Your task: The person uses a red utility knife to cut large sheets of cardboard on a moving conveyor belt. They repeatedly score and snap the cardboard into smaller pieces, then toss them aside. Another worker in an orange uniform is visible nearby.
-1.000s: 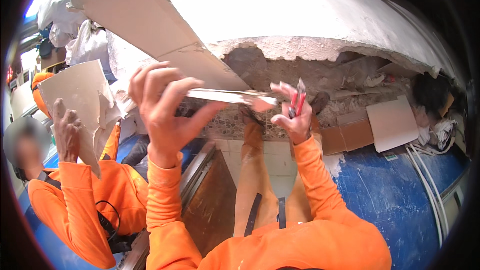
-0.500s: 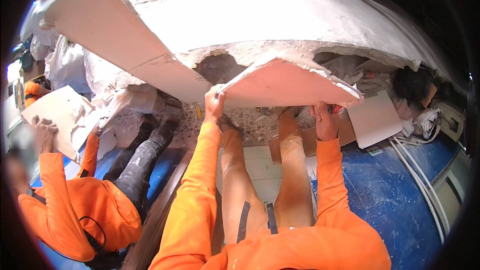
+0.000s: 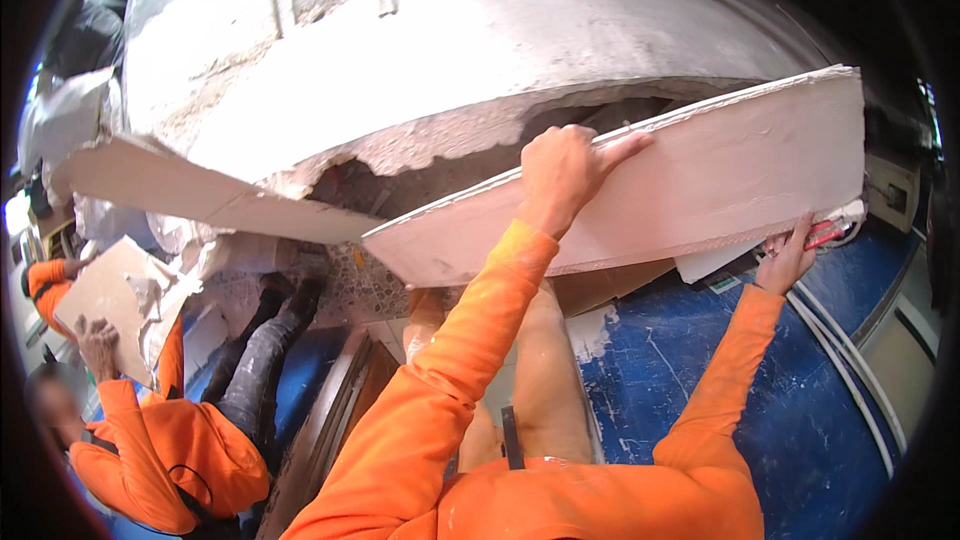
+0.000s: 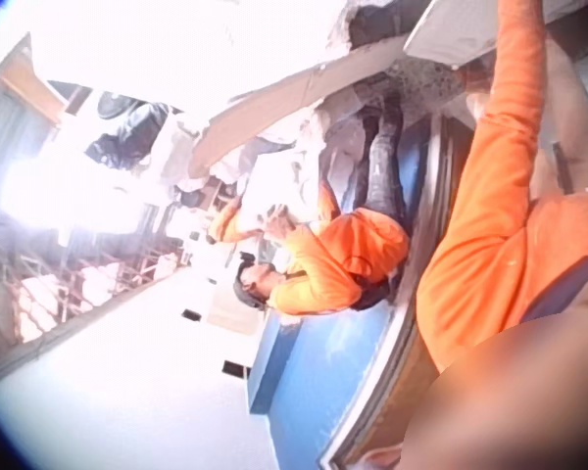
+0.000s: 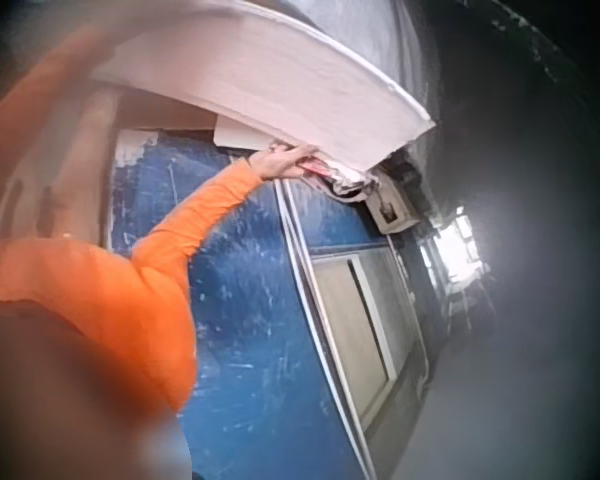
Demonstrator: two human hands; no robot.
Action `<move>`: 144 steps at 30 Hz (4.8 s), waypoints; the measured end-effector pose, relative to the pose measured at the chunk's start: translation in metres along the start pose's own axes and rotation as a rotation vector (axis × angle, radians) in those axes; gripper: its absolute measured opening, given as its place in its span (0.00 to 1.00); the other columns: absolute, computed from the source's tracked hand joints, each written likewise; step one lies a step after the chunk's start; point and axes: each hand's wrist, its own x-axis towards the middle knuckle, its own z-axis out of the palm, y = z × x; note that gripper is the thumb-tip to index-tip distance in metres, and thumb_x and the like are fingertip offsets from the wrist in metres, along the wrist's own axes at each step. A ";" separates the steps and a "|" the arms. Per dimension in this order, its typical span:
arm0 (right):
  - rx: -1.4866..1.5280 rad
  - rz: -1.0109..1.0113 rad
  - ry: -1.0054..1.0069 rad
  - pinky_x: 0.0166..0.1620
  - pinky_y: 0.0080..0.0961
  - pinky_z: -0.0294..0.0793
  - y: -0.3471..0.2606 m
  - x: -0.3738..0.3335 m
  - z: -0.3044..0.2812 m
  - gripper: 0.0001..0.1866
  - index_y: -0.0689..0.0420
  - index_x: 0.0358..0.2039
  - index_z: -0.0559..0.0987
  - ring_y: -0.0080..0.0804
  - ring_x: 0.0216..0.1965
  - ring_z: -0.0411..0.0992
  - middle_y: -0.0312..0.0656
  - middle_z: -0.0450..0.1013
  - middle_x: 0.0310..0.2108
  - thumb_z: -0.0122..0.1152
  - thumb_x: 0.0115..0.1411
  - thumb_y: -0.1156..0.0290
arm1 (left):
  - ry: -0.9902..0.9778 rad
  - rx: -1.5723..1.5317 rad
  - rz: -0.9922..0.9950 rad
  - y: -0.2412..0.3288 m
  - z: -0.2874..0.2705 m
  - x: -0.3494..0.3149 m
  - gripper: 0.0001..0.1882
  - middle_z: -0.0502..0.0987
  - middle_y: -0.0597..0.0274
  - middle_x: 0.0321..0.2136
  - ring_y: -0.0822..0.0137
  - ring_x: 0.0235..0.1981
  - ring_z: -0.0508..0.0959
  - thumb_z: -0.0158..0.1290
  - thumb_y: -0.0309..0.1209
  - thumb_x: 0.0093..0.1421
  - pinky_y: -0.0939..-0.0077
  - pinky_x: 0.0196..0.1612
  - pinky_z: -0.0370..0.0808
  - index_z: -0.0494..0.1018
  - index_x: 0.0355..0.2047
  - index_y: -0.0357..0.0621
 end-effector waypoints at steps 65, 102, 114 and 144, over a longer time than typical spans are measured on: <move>-1.270 0.236 -0.714 0.53 0.49 0.78 0.195 0.084 0.190 0.15 0.64 0.50 0.70 0.62 0.50 0.77 0.63 0.77 0.47 0.43 0.68 0.70 | 0.195 0.366 0.019 -0.049 0.191 0.234 0.40 0.82 0.58 0.43 0.60 0.50 0.75 0.49 0.71 0.59 0.62 0.63 0.56 0.82 0.43 0.43; 0.142 0.639 0.109 0.14 0.27 0.61 0.223 -0.060 0.258 0.21 0.55 0.44 0.64 0.24 0.09 0.62 0.36 0.65 0.15 0.69 0.62 0.65 | -0.215 0.241 0.063 -0.195 0.108 0.225 0.50 0.65 0.37 0.64 0.35 0.69 0.58 0.50 0.68 0.59 0.41 0.71 0.49 0.63 0.67 0.38; -0.694 -0.025 0.331 0.44 0.38 0.78 0.266 0.013 0.116 0.21 0.62 0.44 0.78 0.45 0.35 0.80 0.51 0.81 0.32 0.53 0.72 0.53 | -0.015 0.345 -0.068 -0.151 0.071 0.272 0.40 0.83 0.54 0.24 0.54 0.31 0.83 0.47 0.73 0.58 0.62 0.40 0.75 0.87 0.28 0.48; -1.223 -0.077 0.027 0.50 0.56 0.75 0.306 0.247 0.063 0.38 0.61 0.41 0.83 0.66 0.47 0.76 0.61 0.79 0.43 0.45 0.66 0.35 | 0.040 0.570 0.027 -0.117 0.123 0.261 0.35 0.80 0.46 0.20 0.45 0.28 0.81 0.44 0.61 0.66 0.55 0.34 0.74 0.82 0.21 0.44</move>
